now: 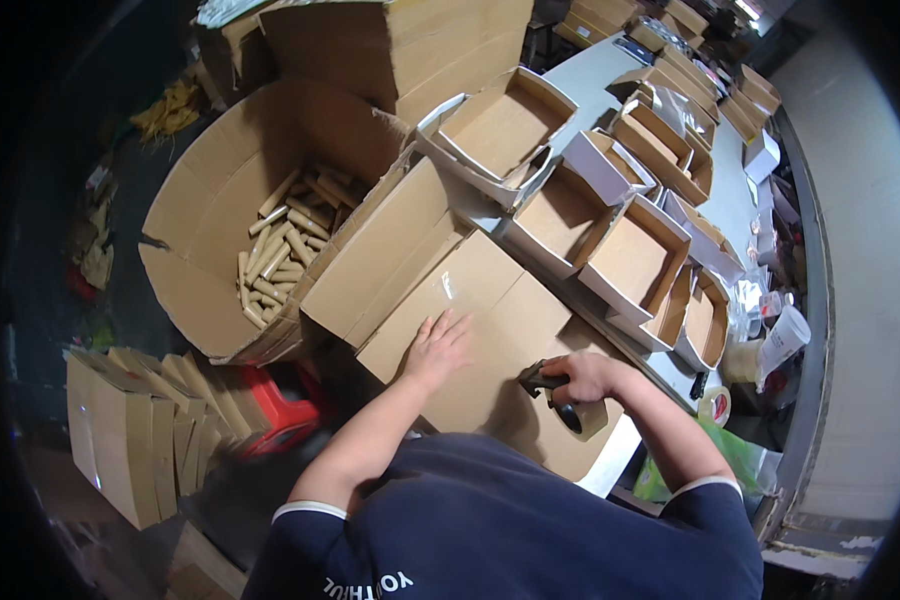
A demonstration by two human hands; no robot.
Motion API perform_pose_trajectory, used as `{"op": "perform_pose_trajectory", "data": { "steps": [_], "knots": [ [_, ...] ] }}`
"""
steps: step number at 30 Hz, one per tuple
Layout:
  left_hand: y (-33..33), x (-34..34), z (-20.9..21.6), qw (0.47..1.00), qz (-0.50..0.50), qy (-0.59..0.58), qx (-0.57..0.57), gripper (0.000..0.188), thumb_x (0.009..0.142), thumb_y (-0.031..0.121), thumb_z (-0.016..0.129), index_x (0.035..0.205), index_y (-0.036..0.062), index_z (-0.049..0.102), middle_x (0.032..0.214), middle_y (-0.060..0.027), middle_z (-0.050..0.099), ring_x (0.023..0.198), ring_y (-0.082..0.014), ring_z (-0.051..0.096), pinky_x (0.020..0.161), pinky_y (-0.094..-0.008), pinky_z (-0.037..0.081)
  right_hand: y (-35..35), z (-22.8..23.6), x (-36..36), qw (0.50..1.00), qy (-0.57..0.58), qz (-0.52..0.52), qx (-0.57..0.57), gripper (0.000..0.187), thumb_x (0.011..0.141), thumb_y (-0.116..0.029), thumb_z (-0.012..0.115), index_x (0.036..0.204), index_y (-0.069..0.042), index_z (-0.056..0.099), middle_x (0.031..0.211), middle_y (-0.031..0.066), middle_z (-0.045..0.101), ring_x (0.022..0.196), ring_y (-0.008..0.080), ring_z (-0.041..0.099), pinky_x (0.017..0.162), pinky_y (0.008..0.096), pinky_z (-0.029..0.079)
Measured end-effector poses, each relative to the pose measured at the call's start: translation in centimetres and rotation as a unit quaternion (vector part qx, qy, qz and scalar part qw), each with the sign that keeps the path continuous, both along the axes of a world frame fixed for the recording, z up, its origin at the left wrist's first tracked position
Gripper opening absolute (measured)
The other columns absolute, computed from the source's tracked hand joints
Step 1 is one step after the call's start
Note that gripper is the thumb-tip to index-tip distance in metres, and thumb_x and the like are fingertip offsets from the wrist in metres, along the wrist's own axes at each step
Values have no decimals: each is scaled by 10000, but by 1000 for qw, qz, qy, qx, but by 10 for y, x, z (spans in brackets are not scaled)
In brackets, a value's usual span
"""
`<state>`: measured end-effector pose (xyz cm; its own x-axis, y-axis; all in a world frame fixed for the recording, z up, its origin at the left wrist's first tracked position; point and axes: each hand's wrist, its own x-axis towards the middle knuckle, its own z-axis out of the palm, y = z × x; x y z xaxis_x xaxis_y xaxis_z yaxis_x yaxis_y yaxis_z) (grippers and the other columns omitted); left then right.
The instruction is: The person packs wooden legs and bags of hardware into cardboard packaging, folds the cardboard into boxes, and seals the boxes with tape.
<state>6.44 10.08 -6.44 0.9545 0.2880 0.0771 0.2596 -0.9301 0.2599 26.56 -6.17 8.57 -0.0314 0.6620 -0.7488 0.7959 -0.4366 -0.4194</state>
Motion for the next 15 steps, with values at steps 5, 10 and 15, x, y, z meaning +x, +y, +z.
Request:
{"op": "perform_pose_trajectory", "data": {
  "steps": [5, 10, 15],
  "knots": [
    [0, 6, 22, 999, -10, 39, -23, 550, 799, 381, 597, 1294, 188, 452, 1437, 3, 291, 1350, -273, 183, 1072, -475, 208, 5, -38, 50, 934, 222, -257, -107, 276, 695, -284, 602, 864, -78, 672, 828, 101, 668, 711, 211, 637, 633, 382, 517],
    [7, 22, 64, 974, -27, 223, -29, 640, 814, 447, 562, 1379, 286, 308, 1474, 4, 199, 1369, -276, 126, 1070, -559, 137, -27, -34, 56, 930, 138, -248, -234, 284, 675, -331, 636, 839, -105, 681, 807, 82, 663, 712, 220, 639, 682, 397, 526],
    [36, 28, 51, 969, 6, 247, 9, 698, 848, 499, 475, 1427, 238, 185, 1495, 4, 131, 1380, -269, 76, 1069, -573, 96, -119, -23, 8, 933, -286, -220, 4, 507, 666, -206, 694, 1132, -67, 549, 1194, 112, 492, 898, 308, 603, 766, 387, 501]
  ]
}}
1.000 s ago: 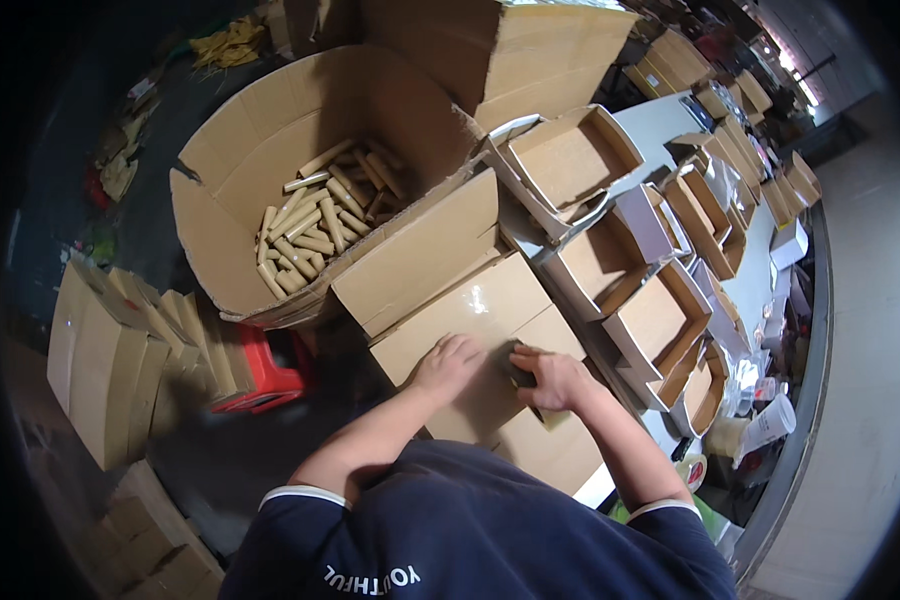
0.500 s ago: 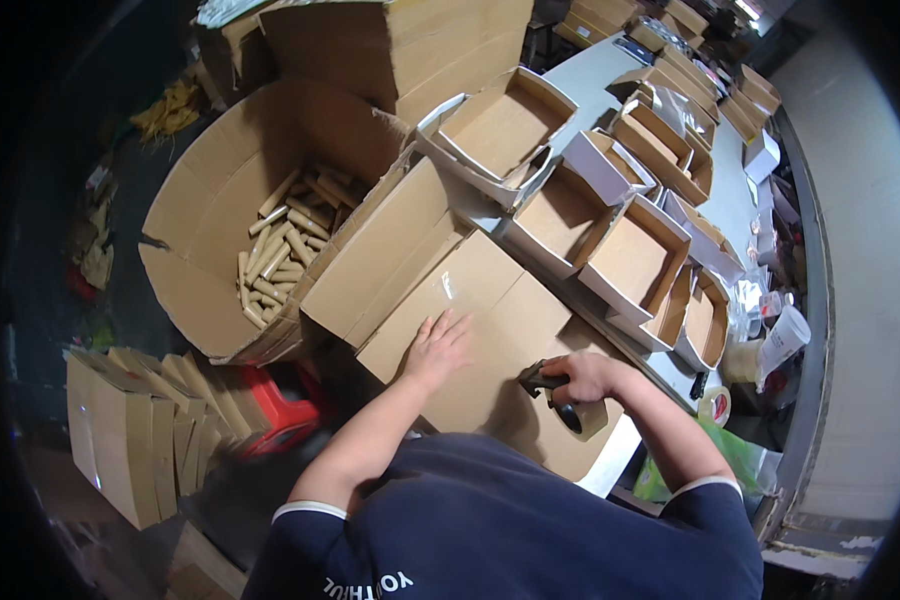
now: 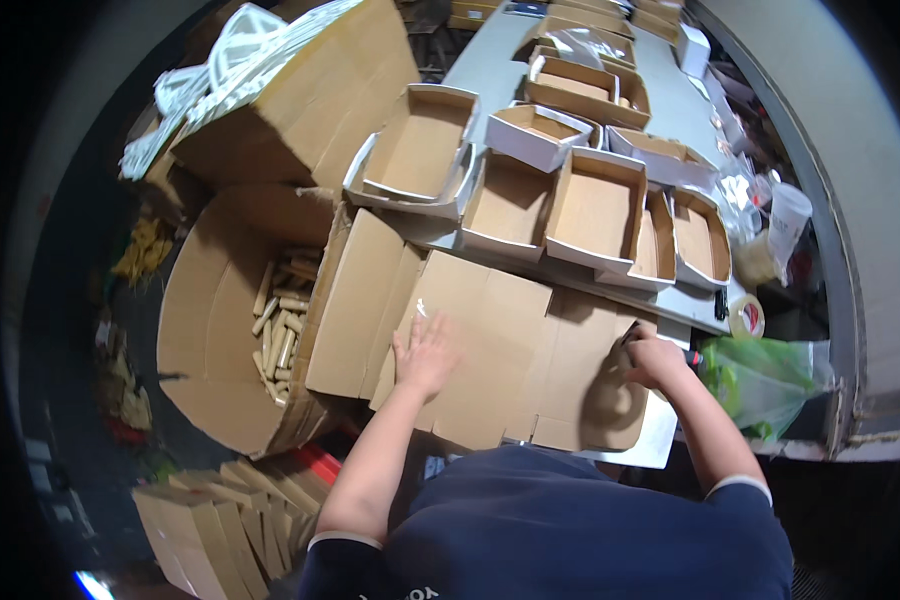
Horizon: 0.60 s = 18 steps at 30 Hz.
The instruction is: The person packs wooden legs and bags of hardware into cardboard packaging, folds the cardboard into boxes, and seals the boxes with tape.
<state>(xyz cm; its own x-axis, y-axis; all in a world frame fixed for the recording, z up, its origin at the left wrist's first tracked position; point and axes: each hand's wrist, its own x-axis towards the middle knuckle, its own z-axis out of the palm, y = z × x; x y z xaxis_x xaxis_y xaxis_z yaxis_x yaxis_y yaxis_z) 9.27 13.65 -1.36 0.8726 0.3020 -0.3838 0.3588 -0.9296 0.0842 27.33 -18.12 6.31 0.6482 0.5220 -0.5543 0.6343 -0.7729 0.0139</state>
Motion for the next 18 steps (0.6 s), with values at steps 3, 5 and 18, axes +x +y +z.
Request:
{"op": "perform_pose_trajectory", "data": {
  "steps": [3, 5, 18],
  "knots": [
    [22, 15, -11, 998, 46, -42, 26, 719, 870, 481, 452, 1437, 169, 138, 1503, -10, 93, 1382, -251, 75, 1089, -499, 119, -70, -50, -42, 965, -150, -192, 99, 794, 677, -137, 721, 1351, -85, 305, 1395, 126, 238, 978, 379, 546, 820, 419, 477],
    [36, 25, -20, 996, 56, -54, 41, 724, 879, 457, 457, 1437, 139, 124, 1506, -19, 73, 1380, -238, 89, 1101, -443, 150, -103, -90, -69, 944, -201, -233, 116, 649, 747, -40, 580, 1343, -66, 325, 1405, 108, 233, 884, 354, 544, 805, 411, 471],
    [67, 39, -42, 968, 193, -122, -104, 442, 911, 421, 427, 1201, 89, 457, 947, -224, 616, 927, -410, 564, 784, -474, 439, 121, -136, -94, 766, -29, -309, 563, 575, 806, -273, 601, 1320, -123, 392, 1349, 239, 270, 1246, 397, 273, 1031, 445, 270]
  ]
}}
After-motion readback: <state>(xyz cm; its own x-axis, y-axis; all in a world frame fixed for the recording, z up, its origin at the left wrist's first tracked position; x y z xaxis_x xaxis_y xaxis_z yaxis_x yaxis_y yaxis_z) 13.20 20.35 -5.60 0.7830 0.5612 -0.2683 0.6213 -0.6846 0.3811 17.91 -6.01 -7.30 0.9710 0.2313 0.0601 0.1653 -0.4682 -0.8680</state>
